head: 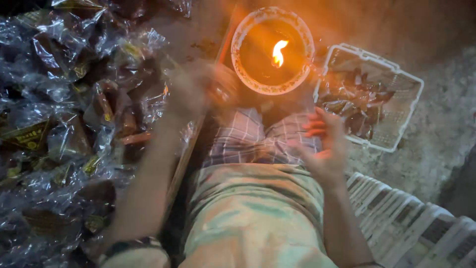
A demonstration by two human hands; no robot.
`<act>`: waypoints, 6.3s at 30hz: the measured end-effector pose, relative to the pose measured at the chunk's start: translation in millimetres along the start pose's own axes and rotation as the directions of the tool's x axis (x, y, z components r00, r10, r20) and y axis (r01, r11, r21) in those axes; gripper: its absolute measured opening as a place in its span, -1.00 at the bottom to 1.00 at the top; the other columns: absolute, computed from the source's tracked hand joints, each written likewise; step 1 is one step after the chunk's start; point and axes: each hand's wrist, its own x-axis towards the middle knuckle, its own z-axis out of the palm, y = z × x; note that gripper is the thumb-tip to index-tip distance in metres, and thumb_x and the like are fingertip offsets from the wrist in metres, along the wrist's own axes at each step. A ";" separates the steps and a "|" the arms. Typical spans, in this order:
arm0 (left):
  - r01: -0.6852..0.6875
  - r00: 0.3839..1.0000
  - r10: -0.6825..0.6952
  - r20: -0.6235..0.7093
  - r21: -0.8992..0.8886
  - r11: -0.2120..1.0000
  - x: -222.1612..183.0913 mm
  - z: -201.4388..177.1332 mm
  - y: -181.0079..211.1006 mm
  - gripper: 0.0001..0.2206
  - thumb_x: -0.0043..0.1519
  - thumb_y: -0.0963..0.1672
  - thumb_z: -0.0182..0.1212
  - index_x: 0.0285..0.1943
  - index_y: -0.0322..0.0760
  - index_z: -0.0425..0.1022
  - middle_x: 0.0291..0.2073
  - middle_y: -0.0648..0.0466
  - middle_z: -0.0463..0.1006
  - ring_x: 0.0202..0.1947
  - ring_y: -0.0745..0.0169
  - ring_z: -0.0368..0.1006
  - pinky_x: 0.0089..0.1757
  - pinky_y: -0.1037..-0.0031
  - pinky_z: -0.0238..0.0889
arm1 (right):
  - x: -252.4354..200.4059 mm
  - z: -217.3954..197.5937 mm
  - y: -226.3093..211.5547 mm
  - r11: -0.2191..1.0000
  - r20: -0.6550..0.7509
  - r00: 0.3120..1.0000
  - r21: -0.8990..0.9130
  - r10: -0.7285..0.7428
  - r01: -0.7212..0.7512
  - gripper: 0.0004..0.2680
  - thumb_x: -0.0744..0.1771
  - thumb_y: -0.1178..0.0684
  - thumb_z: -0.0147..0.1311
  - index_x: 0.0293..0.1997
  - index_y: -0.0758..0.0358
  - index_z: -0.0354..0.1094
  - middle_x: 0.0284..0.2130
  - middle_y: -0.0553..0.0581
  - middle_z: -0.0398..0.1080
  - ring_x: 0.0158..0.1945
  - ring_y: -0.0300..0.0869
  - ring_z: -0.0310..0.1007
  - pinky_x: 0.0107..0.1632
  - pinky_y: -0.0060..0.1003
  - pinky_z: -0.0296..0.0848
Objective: Sealing plastic bags containing products using a candle flame
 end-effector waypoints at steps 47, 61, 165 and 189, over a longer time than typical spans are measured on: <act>-0.283 0.955 0.272 0.115 0.620 0.732 -21.9 118.0 59.1 -0.88 0.25 -0.16 0.19 -0.34 -0.02 0.43 -0.47 0.23 0.23 -0.44 0.27 0.23 -0.35 0.53 0.15 | -0.5 -20.8 11.0 0.951 0.036 0.978 -0.245 0.206 -0.191 -0.82 0.23 0.26 0.36 -0.12 0.21 0.59 -0.42 0.19 0.32 -0.40 -0.13 0.32 -0.27 -0.24 0.47; 0.475 0.873 -0.485 -0.048 -0.141 0.869 -39.4 121.0 48.5 -0.85 0.25 -0.08 0.39 -0.35 -0.16 0.65 -0.11 -0.04 0.55 -0.15 -0.12 0.61 -0.08 0.23 0.45 | 0.0 -14.8 29.7 0.638 -0.095 0.783 0.642 0.615 -0.424 -0.85 0.38 0.24 0.11 0.03 0.21 0.29 -0.24 0.22 0.44 -0.33 0.00 0.62 -0.31 -0.24 0.75; 0.313 0.904 -0.185 -0.386 0.300 0.901 -36.9 -71.5 -59.0 -0.93 0.47 -0.23 0.09 -0.06 -0.44 0.38 -0.25 -0.08 0.48 -0.28 0.10 0.32 -0.14 0.30 0.29 | -18.3 -35.6 29.6 0.856 -0.179 0.854 0.290 0.488 -0.428 -0.87 0.38 0.22 0.08 0.03 0.35 0.36 -0.27 0.12 0.42 -0.30 -0.24 0.46 -0.14 -0.45 0.45; 0.648 0.762 -0.509 0.401 -0.452 0.613 -64.8 141.1 43.0 -0.89 0.31 -0.11 0.32 -0.22 -0.17 0.70 -0.43 0.11 0.61 -0.33 0.49 0.41 -0.24 0.56 0.39 | -7.9 -43.6 -16.1 0.891 0.134 0.962 0.363 0.239 -0.272 -0.43 0.27 -0.30 0.17 0.32 0.29 0.25 0.17 0.18 0.37 -0.03 -0.36 0.40 0.01 -0.49 0.42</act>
